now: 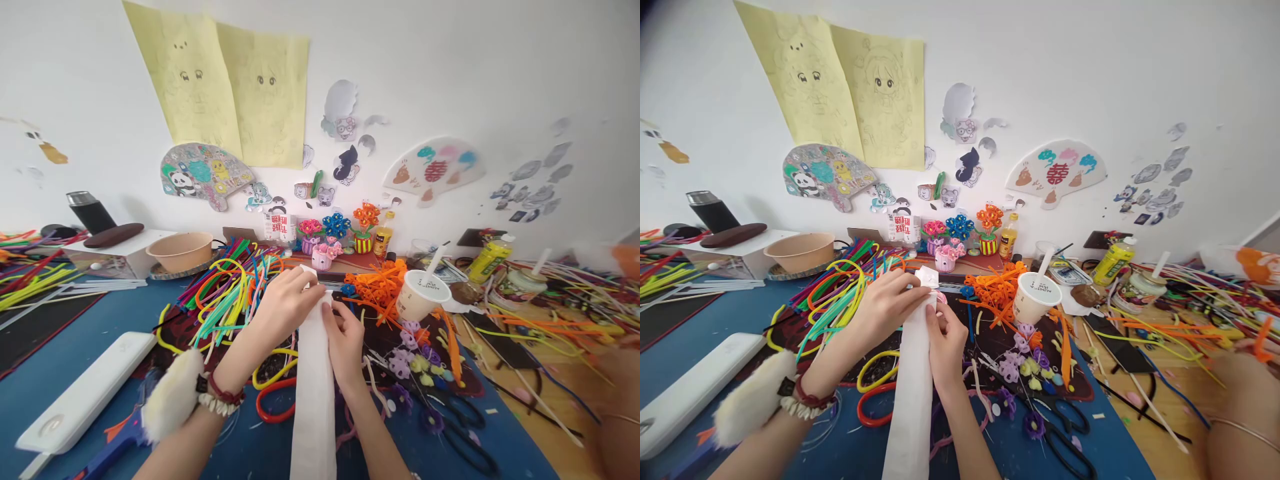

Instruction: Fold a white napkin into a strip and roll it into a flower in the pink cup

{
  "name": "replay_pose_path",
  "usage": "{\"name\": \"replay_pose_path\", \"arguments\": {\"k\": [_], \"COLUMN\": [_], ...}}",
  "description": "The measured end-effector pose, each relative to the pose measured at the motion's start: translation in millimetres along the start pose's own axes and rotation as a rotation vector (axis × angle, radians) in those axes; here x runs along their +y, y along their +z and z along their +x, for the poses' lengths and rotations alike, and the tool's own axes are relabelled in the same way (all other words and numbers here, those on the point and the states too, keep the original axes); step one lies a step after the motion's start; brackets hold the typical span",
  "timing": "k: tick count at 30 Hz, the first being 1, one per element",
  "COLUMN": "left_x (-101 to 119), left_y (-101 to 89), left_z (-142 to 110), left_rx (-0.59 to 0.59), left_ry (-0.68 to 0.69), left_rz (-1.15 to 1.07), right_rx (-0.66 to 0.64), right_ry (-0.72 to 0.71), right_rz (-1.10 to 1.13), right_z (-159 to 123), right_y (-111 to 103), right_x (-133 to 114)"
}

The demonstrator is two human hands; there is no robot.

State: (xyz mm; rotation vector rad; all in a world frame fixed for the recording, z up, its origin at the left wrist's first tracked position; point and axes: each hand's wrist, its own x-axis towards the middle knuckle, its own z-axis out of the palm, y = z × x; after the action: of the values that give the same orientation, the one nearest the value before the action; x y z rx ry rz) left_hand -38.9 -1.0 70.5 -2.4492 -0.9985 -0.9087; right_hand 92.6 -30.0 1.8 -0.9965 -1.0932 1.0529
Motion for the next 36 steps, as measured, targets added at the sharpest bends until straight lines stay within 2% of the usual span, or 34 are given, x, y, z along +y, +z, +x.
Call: {"name": "replay_pose_path", "arguments": {"k": [3,6,12,23,26,31,36], "left_x": [3.1,4.2,1.6,3.2,6.2,4.7,1.7], "left_y": [0.5,-2.5,-7.4,2.1,-1.6,-9.2,-7.6], "left_z": [-5.5,-8.2,-13.1,-26.4,-22.8,-16.2,-22.7], "left_rx": [-0.004,-0.005,0.008,0.116,0.074,-0.008,-0.021], "left_ry": [0.135,0.214,0.251,0.365,0.346,0.198,0.211], "left_rz": [0.086,0.138,0.17,0.232,0.217,0.196,0.161], "right_rx": [0.01,0.031,0.067,0.098,0.123,0.151,0.131], "right_ry": [0.013,0.015,0.01,0.022,0.021,0.025,0.013], "right_rz": [0.031,0.041,0.046,0.096,0.099,0.085,0.084], "right_z": [-0.7,-1.1,-0.3,2.6,3.7,3.1,2.8], "right_y": [0.4,-0.4,-1.9,-1.3,-3.0,-5.3,-4.5], "right_x": [-1.4,-2.9,-3.9,-4.8,-4.3,-3.5,-3.9]}}
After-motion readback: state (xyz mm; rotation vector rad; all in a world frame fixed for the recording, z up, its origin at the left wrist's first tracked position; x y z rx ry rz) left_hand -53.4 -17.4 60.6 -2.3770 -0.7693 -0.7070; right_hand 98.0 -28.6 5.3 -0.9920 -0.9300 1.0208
